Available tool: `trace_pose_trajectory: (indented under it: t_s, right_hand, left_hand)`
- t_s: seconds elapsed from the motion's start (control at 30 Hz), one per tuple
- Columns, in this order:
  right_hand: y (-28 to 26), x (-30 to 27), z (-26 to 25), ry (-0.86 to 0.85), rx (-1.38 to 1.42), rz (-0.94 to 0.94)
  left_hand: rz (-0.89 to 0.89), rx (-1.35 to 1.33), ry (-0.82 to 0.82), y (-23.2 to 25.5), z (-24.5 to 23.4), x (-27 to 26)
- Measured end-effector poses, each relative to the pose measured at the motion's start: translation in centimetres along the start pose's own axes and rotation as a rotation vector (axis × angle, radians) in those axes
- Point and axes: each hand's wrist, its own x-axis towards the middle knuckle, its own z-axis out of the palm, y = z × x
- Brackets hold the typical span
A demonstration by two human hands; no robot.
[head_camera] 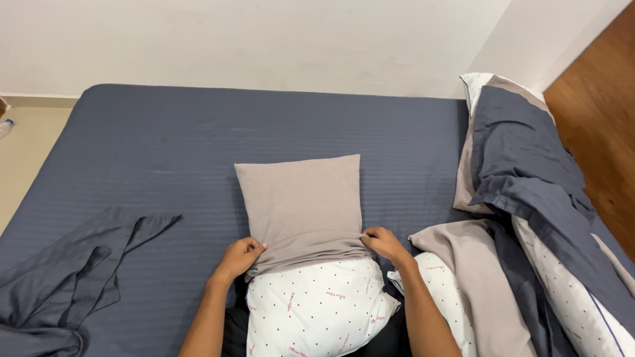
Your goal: The person inserts a pillow into a pillowcase on a bed. They align the pillow with the case, push it in, and repeatedly adjust and smooth the case to fit snugly around the pillow.
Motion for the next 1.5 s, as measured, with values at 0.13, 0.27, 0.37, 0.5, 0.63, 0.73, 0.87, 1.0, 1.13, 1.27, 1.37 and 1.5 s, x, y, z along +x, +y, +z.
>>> trace_pose_trajectory:
  t_s: [0.13,0.27,0.37,0.5,0.63,0.73,0.87,1.0,1.13,1.27,1.37,1.5]
  right_hand:
    - [-1.2,0.5,0.4,-0.024,0.126,0.146]
    - [-0.8,0.8,0.4,-0.132,0.202,0.215]
    - [0.8,1.7,0.6,-0.165,0.275,0.263]
    - [3.2,3.1,1.4,-0.093,0.438,0.154]
    - [2.2,3.9,0.7,0.04,0.823,-0.143]
    - [-2.1,2.7,0.6,0.291,0.655,-0.174]
    - [-7.4,-2.0,0.8,0.472,0.094,-0.469]
    - [-10.1,-3.6,2.1,0.391,-0.089,-0.72]
    - [-9.8,-3.4,3.2,0.543,-0.231,-0.672]
    - [-9.0,-2.5,4.0,0.641,-0.212,-0.457]
    - [-8.6,-1.9,4.4,0.506,-0.231,-0.446]
    - [-9.9,-2.3,4.4,0.699,-0.282,-0.825]
  left_hand:
    - [-0.031,-0.106,0.01,-1.5,0.9,1.8]
    - [-0.204,-0.309,-0.109,0.1,1.0,1.3]
    - [-0.295,-0.436,-0.177,3.4,-0.2,-0.8]
    - [-0.15,-0.553,-0.159,6.2,-1.3,-2.8]
    - [-0.039,-0.669,-0.022,7.3,-2.4,-2.0]
    - [-0.132,-0.717,0.08,5.3,-1.7,0.7]
    - [-0.264,-0.535,0.155,1.4,1.1,4.0]
    - [-0.29,-0.117,0.246,3.1,0.6,2.1]
    - [0.193,0.186,0.53,8.5,0.3,-3.3]
    - [0.702,0.314,0.425,11.7,1.9,-6.2]
    - [0.722,0.411,0.352,11.8,3.7,-6.1]
    - [0.74,0.465,0.589,11.6,4.7,-5.0]
